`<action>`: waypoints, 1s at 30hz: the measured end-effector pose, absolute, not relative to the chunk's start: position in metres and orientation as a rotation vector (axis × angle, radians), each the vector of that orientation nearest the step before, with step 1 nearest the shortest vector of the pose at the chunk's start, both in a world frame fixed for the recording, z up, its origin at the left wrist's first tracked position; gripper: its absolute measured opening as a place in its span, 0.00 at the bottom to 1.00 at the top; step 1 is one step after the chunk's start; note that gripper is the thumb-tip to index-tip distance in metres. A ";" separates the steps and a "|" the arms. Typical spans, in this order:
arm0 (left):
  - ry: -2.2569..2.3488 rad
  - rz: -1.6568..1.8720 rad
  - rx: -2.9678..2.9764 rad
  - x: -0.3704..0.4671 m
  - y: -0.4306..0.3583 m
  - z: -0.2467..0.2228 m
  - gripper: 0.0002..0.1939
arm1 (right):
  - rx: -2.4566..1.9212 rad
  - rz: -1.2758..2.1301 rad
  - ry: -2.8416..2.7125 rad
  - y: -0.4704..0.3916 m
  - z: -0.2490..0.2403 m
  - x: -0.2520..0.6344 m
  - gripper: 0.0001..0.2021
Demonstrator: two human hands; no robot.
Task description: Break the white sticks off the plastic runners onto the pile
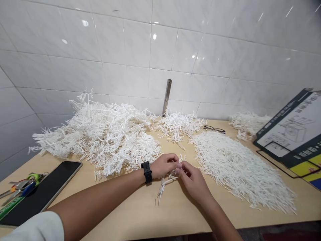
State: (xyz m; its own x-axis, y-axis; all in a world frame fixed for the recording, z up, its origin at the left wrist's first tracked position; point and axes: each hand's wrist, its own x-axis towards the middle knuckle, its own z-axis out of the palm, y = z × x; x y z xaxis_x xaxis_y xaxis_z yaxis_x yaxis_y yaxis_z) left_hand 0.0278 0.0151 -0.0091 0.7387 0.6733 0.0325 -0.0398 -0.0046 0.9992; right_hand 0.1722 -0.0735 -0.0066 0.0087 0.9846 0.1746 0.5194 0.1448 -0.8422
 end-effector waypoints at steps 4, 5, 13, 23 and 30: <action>0.469 0.557 1.683 0.026 0.017 -0.008 0.21 | -1.375 0.945 -1.557 -0.072 -0.014 0.189 0.16; 0.439 0.531 1.706 0.025 0.017 -0.007 0.22 | -1.365 0.995 -1.528 -0.072 -0.014 0.192 0.17; 0.366 0.292 1.902 0.021 0.015 -0.002 0.23 | -1.316 1.230 -1.460 -0.074 -0.007 0.194 0.18; 0.173 0.248 1.791 0.018 0.020 0.005 0.28 | -1.185 1.364 -1.453 -0.074 -0.002 0.193 0.17; 0.126 0.216 1.763 0.019 0.017 0.009 0.29 | -1.095 1.423 -1.427 -0.074 -0.009 0.195 0.16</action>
